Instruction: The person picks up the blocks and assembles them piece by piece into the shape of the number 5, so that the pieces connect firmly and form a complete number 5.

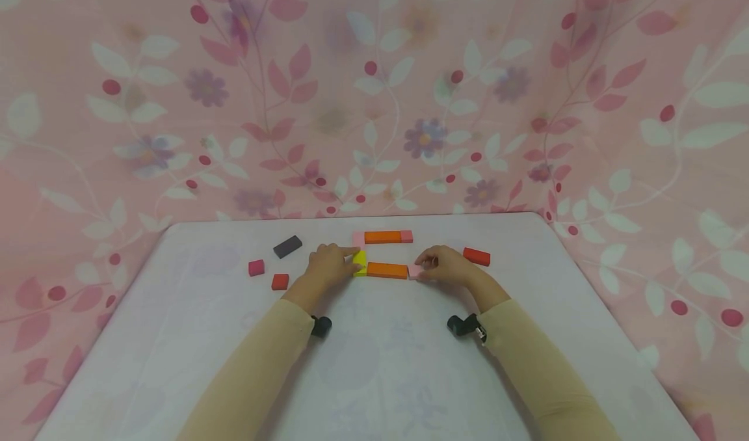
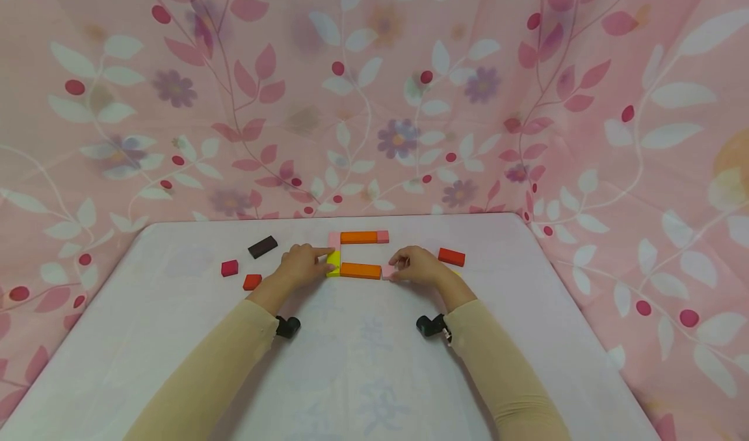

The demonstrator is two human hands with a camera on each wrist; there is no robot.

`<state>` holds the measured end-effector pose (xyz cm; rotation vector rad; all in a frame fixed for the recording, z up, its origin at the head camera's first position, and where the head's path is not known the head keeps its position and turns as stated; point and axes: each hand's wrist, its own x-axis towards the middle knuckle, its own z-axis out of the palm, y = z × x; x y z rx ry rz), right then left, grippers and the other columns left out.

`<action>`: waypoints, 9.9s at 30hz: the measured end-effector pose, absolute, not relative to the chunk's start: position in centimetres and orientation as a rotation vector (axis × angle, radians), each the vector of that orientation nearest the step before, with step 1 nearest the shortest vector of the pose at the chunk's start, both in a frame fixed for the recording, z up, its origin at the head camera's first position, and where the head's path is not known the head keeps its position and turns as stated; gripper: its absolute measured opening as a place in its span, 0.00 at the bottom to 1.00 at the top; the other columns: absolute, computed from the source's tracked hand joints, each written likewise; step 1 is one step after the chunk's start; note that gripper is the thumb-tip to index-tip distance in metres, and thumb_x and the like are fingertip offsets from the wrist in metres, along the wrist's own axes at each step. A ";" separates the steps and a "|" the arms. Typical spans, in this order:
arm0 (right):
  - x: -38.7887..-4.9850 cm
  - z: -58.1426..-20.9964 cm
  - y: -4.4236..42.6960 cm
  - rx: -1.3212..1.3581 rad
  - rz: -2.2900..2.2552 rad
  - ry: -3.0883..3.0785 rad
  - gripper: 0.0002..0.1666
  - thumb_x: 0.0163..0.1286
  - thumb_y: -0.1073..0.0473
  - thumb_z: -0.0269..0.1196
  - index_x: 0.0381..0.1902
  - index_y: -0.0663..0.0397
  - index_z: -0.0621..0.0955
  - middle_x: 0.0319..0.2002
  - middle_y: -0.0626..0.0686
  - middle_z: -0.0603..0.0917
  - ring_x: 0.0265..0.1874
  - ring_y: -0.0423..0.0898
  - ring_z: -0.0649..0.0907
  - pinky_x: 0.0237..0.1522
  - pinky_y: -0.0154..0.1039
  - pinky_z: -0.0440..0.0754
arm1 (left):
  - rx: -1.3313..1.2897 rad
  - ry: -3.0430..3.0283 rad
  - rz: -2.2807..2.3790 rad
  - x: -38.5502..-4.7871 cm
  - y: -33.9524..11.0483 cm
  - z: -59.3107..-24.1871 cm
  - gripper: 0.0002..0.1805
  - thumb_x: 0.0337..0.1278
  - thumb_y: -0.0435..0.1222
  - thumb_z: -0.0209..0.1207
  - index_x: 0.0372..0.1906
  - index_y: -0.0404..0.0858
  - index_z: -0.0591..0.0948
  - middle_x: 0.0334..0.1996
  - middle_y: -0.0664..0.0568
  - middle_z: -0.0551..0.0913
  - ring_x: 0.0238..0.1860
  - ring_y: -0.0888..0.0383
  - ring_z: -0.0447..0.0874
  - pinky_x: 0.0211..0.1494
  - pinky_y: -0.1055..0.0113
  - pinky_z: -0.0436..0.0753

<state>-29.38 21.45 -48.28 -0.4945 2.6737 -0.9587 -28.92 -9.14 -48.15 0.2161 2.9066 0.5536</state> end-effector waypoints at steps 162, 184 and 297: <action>-23.3 -47.8 21.5 -0.195 -0.800 2.736 0.19 0.60 0.47 0.74 0.37 0.50 0.78 0.29 0.51 0.76 0.32 0.47 0.76 0.33 0.40 0.73 | 0.173 2.889 0.517 -28.9 -9.0 -47.9 0.30 0.62 0.56 0.63 0.70 0.63 0.73 0.59 0.43 0.78 0.53 0.45 0.70 0.57 0.50 0.71; -23.4 -47.3 22.3 -0.285 -0.890 2.725 0.14 0.64 0.52 0.71 0.45 0.47 0.83 0.37 0.50 0.78 0.39 0.48 0.76 0.39 0.41 0.78 | 0.179 2.888 0.503 -28.8 -8.9 -48.1 0.31 0.62 0.56 0.62 0.70 0.63 0.72 0.58 0.43 0.78 0.52 0.45 0.70 0.57 0.51 0.71; -22.9 -47.3 22.8 -0.416 -0.738 2.706 0.28 0.61 0.49 0.73 0.61 0.36 0.83 0.34 0.46 0.77 0.36 0.45 0.75 0.36 0.39 0.75 | 0.233 2.945 0.483 -28.8 -8.9 -48.2 0.27 0.61 0.55 0.64 0.66 0.59 0.79 0.40 0.48 0.76 0.44 0.49 0.70 0.50 0.55 0.70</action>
